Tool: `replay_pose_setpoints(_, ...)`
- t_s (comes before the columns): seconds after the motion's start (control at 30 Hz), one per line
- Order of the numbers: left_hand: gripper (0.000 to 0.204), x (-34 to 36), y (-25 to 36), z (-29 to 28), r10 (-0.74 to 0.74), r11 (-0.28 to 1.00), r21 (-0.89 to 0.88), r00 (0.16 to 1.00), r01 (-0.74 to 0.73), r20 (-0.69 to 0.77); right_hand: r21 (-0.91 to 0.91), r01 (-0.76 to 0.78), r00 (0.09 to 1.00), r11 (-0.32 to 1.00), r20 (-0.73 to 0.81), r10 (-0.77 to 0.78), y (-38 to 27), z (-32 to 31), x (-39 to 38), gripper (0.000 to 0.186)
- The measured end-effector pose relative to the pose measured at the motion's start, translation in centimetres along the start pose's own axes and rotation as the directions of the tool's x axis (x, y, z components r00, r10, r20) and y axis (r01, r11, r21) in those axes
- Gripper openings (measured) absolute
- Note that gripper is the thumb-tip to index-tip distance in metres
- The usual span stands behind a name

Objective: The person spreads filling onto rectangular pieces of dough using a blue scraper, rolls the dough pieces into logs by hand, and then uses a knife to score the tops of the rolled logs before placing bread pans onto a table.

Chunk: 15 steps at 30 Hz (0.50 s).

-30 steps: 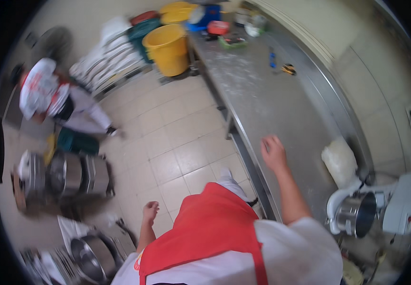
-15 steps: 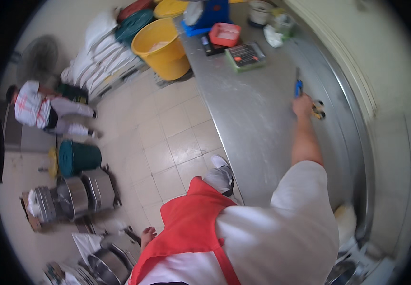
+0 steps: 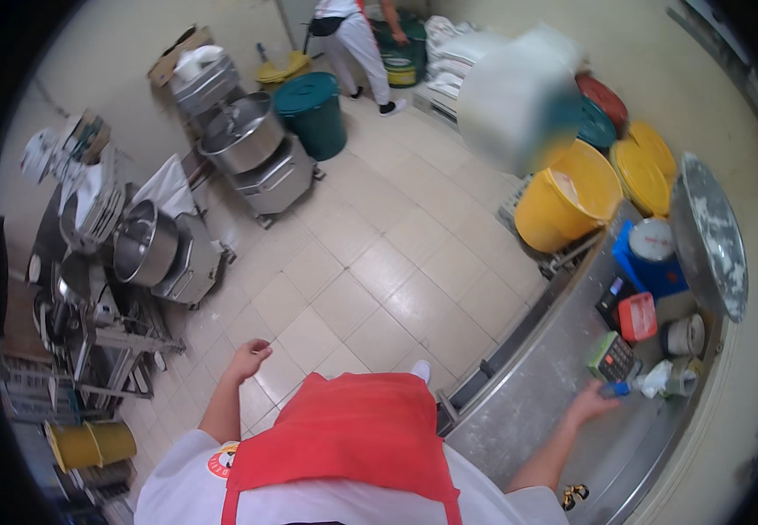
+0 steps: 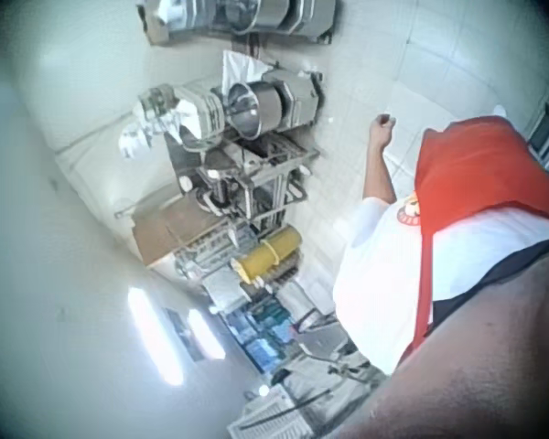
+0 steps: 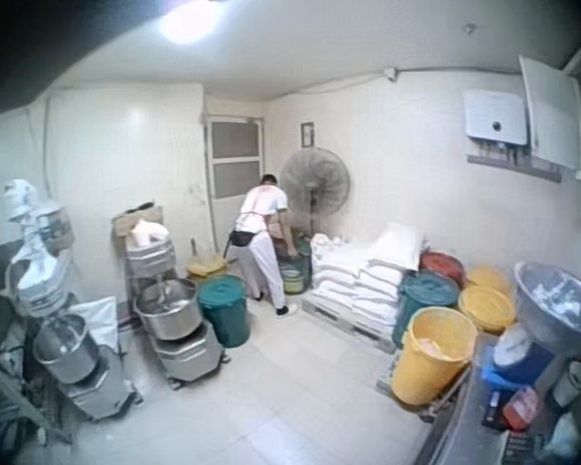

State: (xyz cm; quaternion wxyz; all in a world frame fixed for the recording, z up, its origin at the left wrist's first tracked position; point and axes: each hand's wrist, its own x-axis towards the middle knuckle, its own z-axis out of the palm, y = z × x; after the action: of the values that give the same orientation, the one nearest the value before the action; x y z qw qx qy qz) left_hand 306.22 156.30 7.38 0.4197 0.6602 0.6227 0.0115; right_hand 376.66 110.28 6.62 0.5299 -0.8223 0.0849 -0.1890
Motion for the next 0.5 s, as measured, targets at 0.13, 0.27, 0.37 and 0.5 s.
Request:
replay_pose_setpoints(0.13, 0.045, -2.7, -9.0, 3.6, -0.066, 0.993, -0.095, 0.997, 0.063, -0.032, 0.254, -0.093, 0.751, 0.963, 0.653, -0.099, -13.6, 15.5, -18.6, 0.069)
replay_pose_setpoints(0.27, 0.039, -9.7, -19.7, 3.6, -0.263, 0.894, -0.419, 0.942, 0.157, -0.208, 0.239, -0.382, -0.013, 0.893, 0.964, -0.264, -29.9, 16.9, -43.2, 0.031)
replay_pose_setpoints(0.37, 0.026, -13.8, -26.3, 3.1, -0.382, 0.790, -0.613, 0.781, -0.001, -0.493, 0.134, -0.435, -0.393, 0.890, 0.861, -0.322, -36.1, 14.2, -57.1, 0.028)
replay_pose_setpoints(0.5, 0.021, -20.5, -27.1, -3.6, -0.676, 0.422, -0.879, 0.569, -0.224, -0.469, 0.117, -0.313, -0.693, 0.942, 0.651, -0.311, -39.2, 10.2, -72.1, 0.026)
